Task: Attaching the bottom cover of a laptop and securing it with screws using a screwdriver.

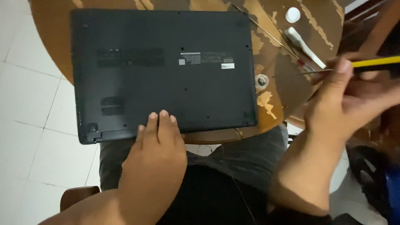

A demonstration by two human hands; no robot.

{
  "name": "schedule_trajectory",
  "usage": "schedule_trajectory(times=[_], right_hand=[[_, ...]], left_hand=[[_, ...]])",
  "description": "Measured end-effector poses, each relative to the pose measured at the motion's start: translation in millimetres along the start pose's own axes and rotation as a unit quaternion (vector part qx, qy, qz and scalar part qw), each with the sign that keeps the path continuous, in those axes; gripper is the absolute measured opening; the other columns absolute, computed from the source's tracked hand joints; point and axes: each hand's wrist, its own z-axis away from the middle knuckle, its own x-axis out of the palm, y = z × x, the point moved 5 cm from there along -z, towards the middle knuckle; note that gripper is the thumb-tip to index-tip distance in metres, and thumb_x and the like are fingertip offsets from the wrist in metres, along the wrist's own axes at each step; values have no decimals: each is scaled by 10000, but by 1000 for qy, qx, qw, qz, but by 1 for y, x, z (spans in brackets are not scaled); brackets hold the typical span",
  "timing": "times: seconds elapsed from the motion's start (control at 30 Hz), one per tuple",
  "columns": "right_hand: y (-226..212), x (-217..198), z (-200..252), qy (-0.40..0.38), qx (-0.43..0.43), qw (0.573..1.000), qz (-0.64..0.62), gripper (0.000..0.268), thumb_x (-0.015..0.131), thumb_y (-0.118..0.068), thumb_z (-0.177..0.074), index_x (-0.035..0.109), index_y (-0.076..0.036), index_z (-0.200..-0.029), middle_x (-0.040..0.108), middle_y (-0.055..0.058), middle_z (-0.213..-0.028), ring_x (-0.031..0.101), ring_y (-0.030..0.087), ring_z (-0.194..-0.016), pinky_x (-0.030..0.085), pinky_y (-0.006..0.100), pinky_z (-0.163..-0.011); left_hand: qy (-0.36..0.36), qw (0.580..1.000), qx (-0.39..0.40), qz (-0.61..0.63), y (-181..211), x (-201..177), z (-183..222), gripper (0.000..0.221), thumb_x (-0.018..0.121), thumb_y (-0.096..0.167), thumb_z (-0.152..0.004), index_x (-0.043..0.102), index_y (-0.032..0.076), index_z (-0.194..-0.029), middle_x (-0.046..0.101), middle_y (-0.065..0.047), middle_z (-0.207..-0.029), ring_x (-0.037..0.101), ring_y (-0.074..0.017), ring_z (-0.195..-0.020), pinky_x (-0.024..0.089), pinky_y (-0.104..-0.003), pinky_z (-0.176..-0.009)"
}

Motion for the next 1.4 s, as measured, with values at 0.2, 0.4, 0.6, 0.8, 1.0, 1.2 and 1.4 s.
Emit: schedule_trajectory(times=[0.2, 0.4, 0.6, 0.8, 1.0, 1.2, 1.4], right_hand=[[-22, 16, -10, -69, -71, 993, 58, 487, 541, 50, -1264, 265, -239, -1543, 404, 213, -1349, 543, 330, -947, 503, 436, -925], [-22, 23, -13, -59, -62, 996, 26, 404, 541, -7, -1213, 277, -149, -1483, 284, 83, -1451, 563, 353, -963, 533, 439, -932], [-17, 26, -8, -58, -1, 998, -20, 418, 531, 18, -1256, 275, -225, -1479, 487, 281, -1136, 569, 301, -806, 583, 389, -703], [-15, 19, -11, -54, -38, 998, -6, 393, 536, -26, -1261, 284, -229, -1484, 482, 244, -1001, 529, 300, -781, 491, 375, -724], [-14, 12, -5, -32, -19, 999, -9, 436, 513, 21, -1292, 279, -253, -1538, 538, 316, -1026, 497, 316, -752, 529, 414, -744], [-23, 12, -11, -58, -49, 997, 27, 400, 523, 19, -1267, 277, -202, -1491, 494, 281, -1002, 531, 317, -814, 492, 380, -704], [-29, 13, -13, -68, -79, 994, 21, 421, 528, 29, -1233, 268, -210, -1460, 448, 266, -1147, 549, 334, -815, 488, 385, -676]], left_hand=[[7, 1000, 15, -17, -1, 3, -2, 346, 742, 80, -889, 716, 31, -1230, 722, -166, -1212, 732, -289, -1124, 645, -353, -883], [-23, 999, 35, -9, 0, 8, 2, 395, 724, 93, -871, 704, 26, -1260, 717, -195, -1246, 719, -318, -1159, 622, -355, -918], [12, 1000, -11, -1, -1, 8, -1, 309, 657, 199, -972, 706, 45, -1235, 733, -205, -1220, 753, -275, -1076, 642, -306, -843], [8, 999, 26, -37, 1, 2, 0, 362, 743, 45, -856, 731, 53, -1217, 722, -151, -1223, 725, -269, -1137, 632, -300, -886], [27, 999, 8, -22, 2, 9, 1, 292, 692, 129, -939, 722, 32, -1213, 728, -174, -1208, 740, -277, -1085, 636, -300, -852], [66, 997, -38, -12, -1, -1, -3, 242, 728, 209, -989, 746, 19, -1137, 769, -191, -1094, 780, -229, -989, 648, -257, -807], [15, 1000, -15, -20, 0, 14, 4, 466, 700, 348, -921, 699, 40, -1271, 726, -215, -1230, 764, -273, -1033, 636, -290, -803]])
